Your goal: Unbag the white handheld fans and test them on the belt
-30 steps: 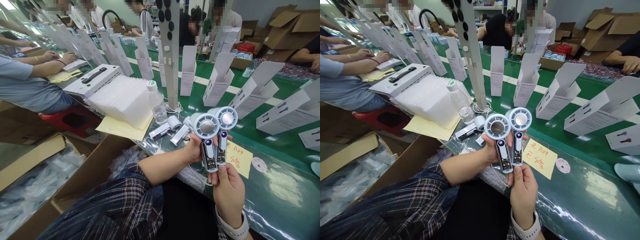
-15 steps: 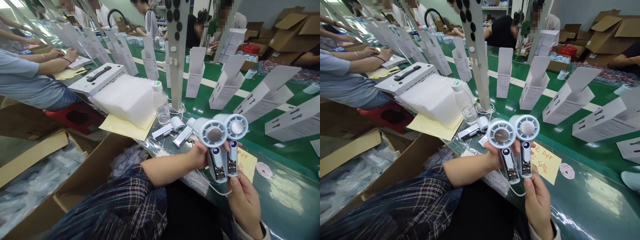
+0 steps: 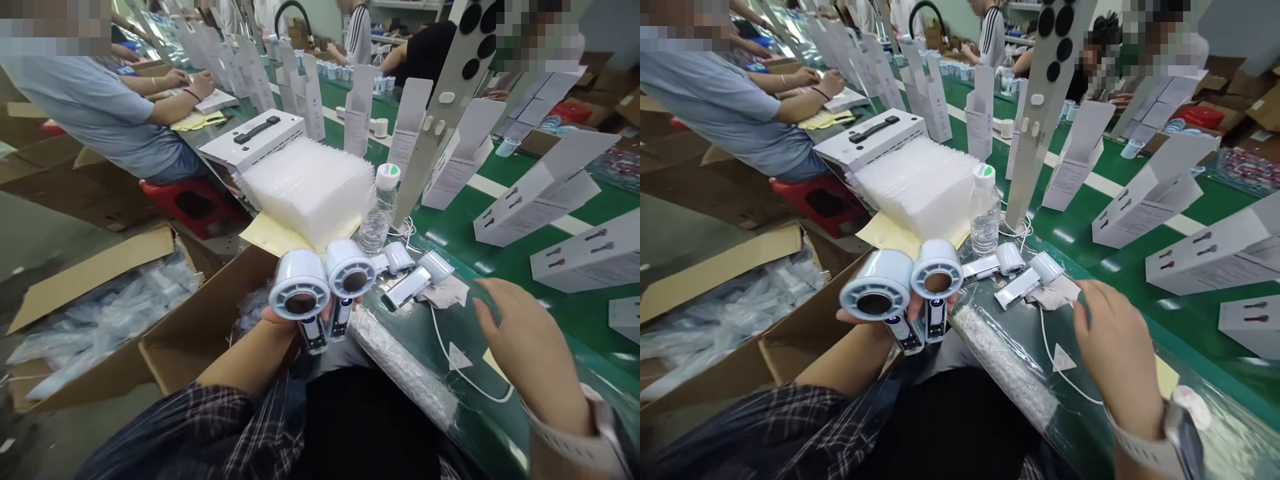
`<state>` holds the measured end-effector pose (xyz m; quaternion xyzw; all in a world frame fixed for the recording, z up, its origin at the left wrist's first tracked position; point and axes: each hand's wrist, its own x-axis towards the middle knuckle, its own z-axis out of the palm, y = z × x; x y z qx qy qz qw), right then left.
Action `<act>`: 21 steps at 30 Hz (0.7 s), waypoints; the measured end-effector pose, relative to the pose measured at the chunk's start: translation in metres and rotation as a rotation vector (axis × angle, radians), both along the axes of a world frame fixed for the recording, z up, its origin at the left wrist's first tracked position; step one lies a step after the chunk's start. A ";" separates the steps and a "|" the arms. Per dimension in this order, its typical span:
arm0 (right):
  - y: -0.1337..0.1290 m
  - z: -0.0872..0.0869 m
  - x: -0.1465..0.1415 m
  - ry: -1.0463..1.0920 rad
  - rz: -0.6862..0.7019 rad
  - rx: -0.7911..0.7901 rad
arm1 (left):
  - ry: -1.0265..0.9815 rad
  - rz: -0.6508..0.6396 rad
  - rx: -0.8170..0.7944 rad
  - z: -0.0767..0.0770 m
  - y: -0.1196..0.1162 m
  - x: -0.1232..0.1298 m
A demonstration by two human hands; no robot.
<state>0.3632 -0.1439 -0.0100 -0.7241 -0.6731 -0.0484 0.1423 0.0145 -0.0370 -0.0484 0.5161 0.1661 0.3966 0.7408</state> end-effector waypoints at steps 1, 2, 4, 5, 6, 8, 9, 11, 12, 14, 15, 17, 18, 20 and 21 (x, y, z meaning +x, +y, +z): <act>0.017 0.000 -0.004 0.034 0.017 -0.079 | -0.043 -0.012 -0.026 -0.006 -0.008 -0.005; 0.031 -0.003 -0.007 0.080 0.031 -0.165 | -0.088 -0.026 -0.059 -0.011 -0.016 -0.007; 0.051 -0.010 -0.009 0.162 0.060 -0.309 | -0.148 -0.045 -0.135 -0.018 -0.032 -0.005; 0.055 -0.011 -0.009 0.186 0.072 -0.332 | -0.155 -0.054 -0.175 -0.020 -0.038 -0.001; 0.055 -0.010 -0.008 0.176 0.082 -0.307 | -0.146 -0.071 -0.217 -0.021 -0.041 0.003; 0.044 0.003 -0.005 0.089 0.081 -0.111 | -0.132 -0.151 -0.322 -0.021 -0.043 0.016; 0.035 0.013 -0.006 0.035 0.079 0.025 | -0.129 -0.208 -0.387 -0.021 -0.042 0.024; 0.014 0.039 -0.014 -0.004 0.049 0.271 | -0.121 -0.322 -0.508 -0.021 -0.039 0.041; 0.003 0.052 -0.021 0.020 0.046 0.325 | -0.108 -0.369 -0.554 -0.022 -0.038 0.050; -0.012 0.071 -0.039 0.123 0.078 0.330 | -0.067 -0.476 -0.621 -0.022 -0.041 0.069; -0.015 0.076 -0.047 0.202 0.123 0.302 | -0.045 -0.540 -0.637 -0.022 -0.044 0.079; -0.016 0.079 -0.055 0.429 0.244 0.172 | -0.015 -0.699 -0.635 -0.023 -0.053 0.094; -0.015 0.077 -0.054 0.570 0.303 0.073 | -0.014 -0.787 -0.628 -0.023 -0.058 0.100; -0.013 0.070 -0.044 0.843 0.364 -0.179 | -0.016 -0.945 -0.621 -0.023 -0.069 0.109; -0.014 0.066 -0.037 0.938 0.365 -0.314 | -0.008 -0.992 -0.623 -0.022 -0.074 0.112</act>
